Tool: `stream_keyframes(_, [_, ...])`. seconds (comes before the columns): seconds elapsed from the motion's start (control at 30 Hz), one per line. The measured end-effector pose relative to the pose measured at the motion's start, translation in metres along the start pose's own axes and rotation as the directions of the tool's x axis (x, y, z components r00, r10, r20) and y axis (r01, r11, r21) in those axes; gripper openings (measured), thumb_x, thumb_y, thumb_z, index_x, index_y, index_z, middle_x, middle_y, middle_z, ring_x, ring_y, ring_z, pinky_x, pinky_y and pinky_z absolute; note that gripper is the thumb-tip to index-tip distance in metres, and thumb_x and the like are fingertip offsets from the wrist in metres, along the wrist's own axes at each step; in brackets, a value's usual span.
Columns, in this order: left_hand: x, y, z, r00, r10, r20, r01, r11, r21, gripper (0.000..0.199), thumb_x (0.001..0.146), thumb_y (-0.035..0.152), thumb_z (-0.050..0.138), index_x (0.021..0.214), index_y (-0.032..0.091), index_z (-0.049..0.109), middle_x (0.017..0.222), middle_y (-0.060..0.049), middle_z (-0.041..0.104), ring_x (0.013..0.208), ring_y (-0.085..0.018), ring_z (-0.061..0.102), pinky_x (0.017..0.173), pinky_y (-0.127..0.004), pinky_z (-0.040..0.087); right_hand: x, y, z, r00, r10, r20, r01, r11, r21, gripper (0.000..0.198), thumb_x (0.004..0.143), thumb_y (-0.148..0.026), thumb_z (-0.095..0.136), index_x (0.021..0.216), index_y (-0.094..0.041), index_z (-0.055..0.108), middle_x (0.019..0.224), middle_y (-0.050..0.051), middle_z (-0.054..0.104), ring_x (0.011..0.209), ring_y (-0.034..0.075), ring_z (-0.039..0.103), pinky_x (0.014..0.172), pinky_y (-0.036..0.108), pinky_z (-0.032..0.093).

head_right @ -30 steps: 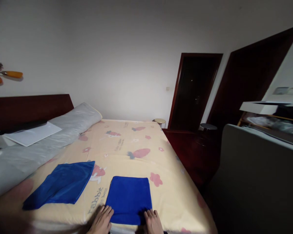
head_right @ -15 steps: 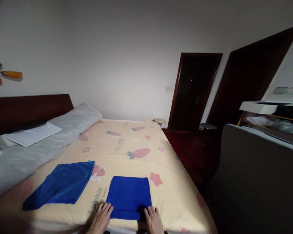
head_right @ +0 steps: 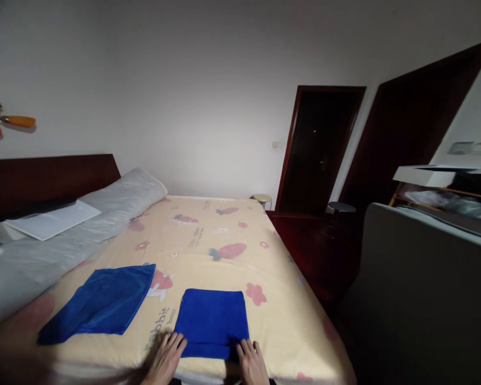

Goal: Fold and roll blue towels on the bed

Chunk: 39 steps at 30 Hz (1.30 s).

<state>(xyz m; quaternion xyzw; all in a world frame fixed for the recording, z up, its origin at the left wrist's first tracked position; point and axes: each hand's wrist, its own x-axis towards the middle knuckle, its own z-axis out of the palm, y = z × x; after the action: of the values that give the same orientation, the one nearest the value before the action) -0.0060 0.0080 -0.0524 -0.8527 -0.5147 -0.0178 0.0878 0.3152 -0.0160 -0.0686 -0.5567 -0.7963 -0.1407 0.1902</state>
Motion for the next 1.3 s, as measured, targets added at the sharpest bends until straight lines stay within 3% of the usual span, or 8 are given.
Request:
stream_keyframes(0.13, [-0.003, 0.002, 0.002, 0.999, -0.026, 0.034, 0.028, 0.999, -0.04, 0.065, 0.072, -0.004, 0.036, 0.129, 0.025, 0.051, 0.133, -0.005, 0.059, 0.124, -0.021, 0.051, 0.107, -0.043, 0.041, -0.001, -0.001, 0.006, 0.995, 0.059, 0.076, -0.065, 0.995, 0.08, 0.03, 0.073, -0.013, 0.055, 0.099, -0.025, 0.064, 0.1, 0.003, 0.071, 0.092, 0.022, 0.061, 0.09, 0.037, 0.037])
stream_keyframes(0.3, [-0.008, -0.001, 0.002, 1.0, 0.02, 0.024, -0.018, 0.998, -0.061, 0.063, 0.072, 0.004, 0.043, 0.131, 0.025, 0.049, 0.135, -0.005, 0.058, 0.125, -0.023, 0.05, 0.108, -0.042, 0.041, -0.001, 0.003, 0.011, 0.997, 0.067, 0.046, -0.071, 0.993, 0.09, 0.03, 0.07, -0.021, 0.063, 0.099, -0.025, 0.066, 0.102, 0.003, 0.072, 0.093, 0.023, 0.061, 0.09, 0.036, 0.036])
stream_keyframes(0.63, [-0.001, 0.005, -0.001, 0.992, -0.077, 0.104, 0.087, 0.992, -0.088, 0.057, 0.079, 0.003, 0.036, 0.128, 0.026, 0.052, 0.134, -0.005, 0.059, 0.125, -0.022, 0.05, 0.109, -0.045, 0.038, -0.001, -0.001, 0.001, 0.992, 0.029, 0.119, -0.028, 1.0, -0.012, 0.05, 0.067, 0.0, 0.045, 0.108, -0.024, 0.062, 0.107, 0.004, 0.071, 0.101, 0.023, 0.061, 0.093, 0.038, 0.035])
stream_keyframes(0.9, [0.001, 0.004, -0.001, 0.988, -0.12, 0.102, 0.124, 0.991, -0.039, 0.061, 0.08, -0.003, 0.029, 0.127, 0.026, 0.053, 0.131, -0.004, 0.061, 0.124, -0.019, 0.052, 0.108, -0.046, 0.039, -0.002, 0.007, 0.006, 0.985, 0.089, 0.148, -0.087, 0.996, -0.021, 0.055, 0.068, 0.003, 0.042, 0.111, -0.024, 0.062, 0.109, 0.004, 0.072, 0.101, 0.023, 0.062, 0.093, 0.04, 0.039])
stream_keyframes(1.13, [0.002, 0.005, -0.01, 0.985, -0.12, 0.121, 0.132, 0.987, -0.097, 0.058, 0.078, -0.001, 0.031, 0.125, 0.023, 0.055, 0.127, -0.006, 0.064, 0.123, -0.02, 0.052, 0.11, -0.047, 0.036, 0.007, 0.002, -0.009, 0.967, 0.155, 0.204, -0.166, 0.985, 0.038, 0.034, 0.075, -0.005, 0.045, 0.091, -0.024, 0.067, 0.093, 0.004, 0.072, 0.093, 0.023, 0.062, 0.091, 0.038, 0.04])
stream_keyframes(1.3, [0.002, 0.008, -0.018, 0.985, -0.153, 0.083, 0.164, 0.974, -0.156, 0.047, 0.08, 0.009, 0.038, 0.119, 0.021, 0.06, 0.121, -0.006, 0.067, 0.12, -0.022, 0.055, 0.111, -0.047, 0.034, 0.012, -0.003, -0.022, 0.952, 0.179, 0.247, -0.196, 0.98, 0.045, 0.028, 0.072, -0.009, 0.048, 0.087, -0.023, 0.067, 0.093, 0.006, 0.071, 0.094, 0.025, 0.061, 0.09, 0.039, 0.04])
